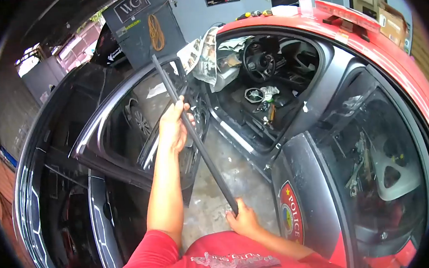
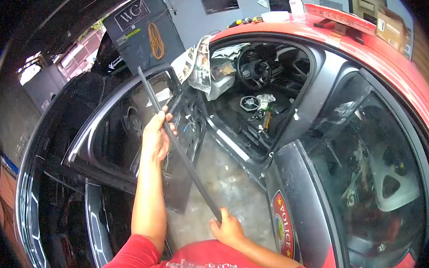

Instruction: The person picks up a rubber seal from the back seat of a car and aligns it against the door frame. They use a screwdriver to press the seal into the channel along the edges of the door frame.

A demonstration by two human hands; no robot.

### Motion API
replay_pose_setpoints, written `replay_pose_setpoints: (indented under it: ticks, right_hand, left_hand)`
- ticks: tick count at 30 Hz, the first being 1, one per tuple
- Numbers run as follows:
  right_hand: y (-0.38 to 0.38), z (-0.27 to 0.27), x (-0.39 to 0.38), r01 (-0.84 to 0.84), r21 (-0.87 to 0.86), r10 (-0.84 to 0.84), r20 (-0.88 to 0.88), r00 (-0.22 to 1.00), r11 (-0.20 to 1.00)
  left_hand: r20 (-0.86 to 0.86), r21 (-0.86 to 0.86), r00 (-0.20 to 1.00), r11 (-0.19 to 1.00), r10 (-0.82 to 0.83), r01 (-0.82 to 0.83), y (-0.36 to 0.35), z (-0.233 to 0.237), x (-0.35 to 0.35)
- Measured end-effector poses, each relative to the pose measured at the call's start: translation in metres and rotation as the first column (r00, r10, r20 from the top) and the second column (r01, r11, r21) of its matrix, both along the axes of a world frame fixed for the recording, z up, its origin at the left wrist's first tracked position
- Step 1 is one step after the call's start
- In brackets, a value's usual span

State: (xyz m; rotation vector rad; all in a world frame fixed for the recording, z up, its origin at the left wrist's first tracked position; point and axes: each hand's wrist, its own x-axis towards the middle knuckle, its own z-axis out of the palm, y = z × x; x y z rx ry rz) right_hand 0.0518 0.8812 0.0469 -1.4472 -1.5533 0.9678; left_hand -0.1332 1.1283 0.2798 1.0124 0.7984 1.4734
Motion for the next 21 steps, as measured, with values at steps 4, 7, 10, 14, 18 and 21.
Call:
replay_pose_setpoints:
  ticks: [4, 7, 10, 14, 18, 21]
  right_hand:
    - [-0.002, 0.010, 0.005, -0.010, -0.071, 0.008, -0.028, 1.000, 0.997]
    - [-0.002, 0.007, 0.006, -0.006, -0.092, -0.006, -0.124, 0.992, 0.996]
    - [-0.001, 0.003, 0.009, 0.013, -0.063, -0.018, -0.073, 0.997, 0.998]
    - [0.001, 0.000, 0.010, 0.001, -0.084, -0.008, -0.084, 0.996, 0.996]
    - [0.004, 0.003, 0.010, 0.019, 0.019, -0.017, -0.104, 0.994, 1.000]
    - [0.004, -0.005, 0.009, 0.027, 0.060, -0.021, -0.096, 0.995, 0.998]
  left_hand:
    - [0.012, 0.046, 0.992, 0.991, -0.127, 0.127, 0.001, -0.013, -0.010]
    - [0.005, 0.085, 0.979, 0.976, -0.204, 0.202, 0.002, -0.019, -0.017]
    - [-0.019, 0.097, 0.965, 0.960, -0.262, 0.263, -0.006, -0.012, -0.021]
    - [-0.076, 0.111, 0.944, 0.938, -0.321, 0.328, -0.016, 0.005, -0.023]
    - [-0.050, 0.076, 0.919, 0.916, -0.392, 0.395, -0.014, 0.014, -0.037]
    - [-0.222, 0.020, 0.928, 0.950, -0.299, 0.311, -0.024, 0.022, -0.036]
